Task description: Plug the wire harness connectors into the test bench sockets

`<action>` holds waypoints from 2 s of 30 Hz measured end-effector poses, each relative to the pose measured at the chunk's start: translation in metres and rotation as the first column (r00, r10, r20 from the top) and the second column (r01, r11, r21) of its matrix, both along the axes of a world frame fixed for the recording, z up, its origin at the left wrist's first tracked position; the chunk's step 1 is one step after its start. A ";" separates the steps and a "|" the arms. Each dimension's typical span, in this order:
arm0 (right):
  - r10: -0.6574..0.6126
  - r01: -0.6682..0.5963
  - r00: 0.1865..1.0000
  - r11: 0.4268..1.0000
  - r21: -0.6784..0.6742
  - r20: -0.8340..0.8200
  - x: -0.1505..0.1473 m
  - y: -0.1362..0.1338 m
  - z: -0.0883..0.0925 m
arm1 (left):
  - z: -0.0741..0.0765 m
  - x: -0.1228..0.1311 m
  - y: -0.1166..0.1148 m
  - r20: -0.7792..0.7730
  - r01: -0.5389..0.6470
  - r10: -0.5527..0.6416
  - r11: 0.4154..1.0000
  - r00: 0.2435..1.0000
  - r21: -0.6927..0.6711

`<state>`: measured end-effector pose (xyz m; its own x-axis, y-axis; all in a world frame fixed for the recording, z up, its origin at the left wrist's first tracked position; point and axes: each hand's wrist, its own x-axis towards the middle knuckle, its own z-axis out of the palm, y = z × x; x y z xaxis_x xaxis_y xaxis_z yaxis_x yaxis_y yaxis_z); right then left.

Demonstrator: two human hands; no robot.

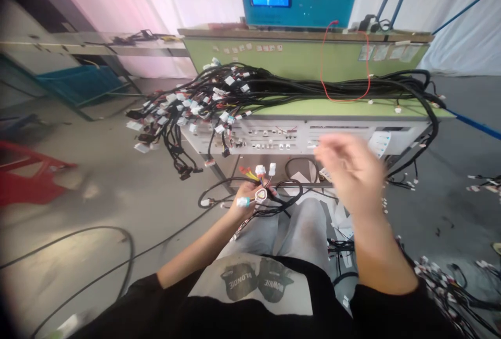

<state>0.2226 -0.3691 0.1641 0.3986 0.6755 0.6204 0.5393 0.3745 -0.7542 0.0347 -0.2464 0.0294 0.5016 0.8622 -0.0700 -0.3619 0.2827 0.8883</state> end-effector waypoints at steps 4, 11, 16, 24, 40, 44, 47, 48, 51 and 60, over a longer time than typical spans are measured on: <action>0.189 -0.228 0.973 0.877 -0.423 -0.133 -0.016 0.058 -0.062 | 0.007 0.018 0.013 -0.083 -0.035 0.043 0.995 0.996 0.092; 0.300 -0.393 0.869 0.901 -0.181 -0.392 -0.023 0.104 -0.108 | 0.018 0.032 0.029 -0.078 -0.027 0.033 0.997 0.996 0.067; 0.353 -0.446 0.880 0.844 -0.298 -0.318 -0.025 0.109 -0.106 | 0.009 0.032 0.047 -0.019 -0.140 0.138 0.986 0.990 -0.094; 0.110 -0.183 0.956 0.948 -0.258 -0.273 -0.043 0.122 -0.126 | 0.006 0.029 0.054 0.089 -0.078 0.096 0.979 0.991 -0.188; 0.464 -0.627 0.401 0.768 0.132 -0.790 -0.025 0.155 -0.122 | -0.035 0.030 0.058 0.199 -0.139 0.278 0.842 0.940 -0.521; 0.415 -0.612 0.415 0.786 0.089 -0.810 -0.020 0.175 -0.132 | -0.044 0.029 0.064 0.210 -0.148 0.310 0.820 0.927 -0.553; 0.269 -0.475 0.445 0.879 0.030 -0.854 -0.022 0.196 -0.141 | -0.047 0.031 0.069 0.211 -0.140 0.301 0.820 0.930 -0.555; 0.219 -0.435 0.441 0.901 0.007 -0.870 -0.023 0.203 -0.143 | -0.047 0.032 0.071 0.209 -0.138 0.298 0.822 0.932 -0.553; 0.113 -0.354 0.441 0.933 -0.057 -0.891 -0.027 0.222 -0.146 | -0.047 0.034 0.078 0.205 -0.145 0.300 0.825 0.932 -0.547; 0.027 -0.189 0.425 0.980 -0.060 -0.905 -0.043 0.264 -0.150 | -0.047 0.031 0.109 0.242 -0.166 0.338 0.829 0.909 -0.533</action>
<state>0.1794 -0.1050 0.0143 0.5910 0.7946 -0.1395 -0.5091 0.2332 -0.8285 0.0658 -0.1379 -0.0179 0.3394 0.8536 -0.3952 -0.7148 0.5072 0.4815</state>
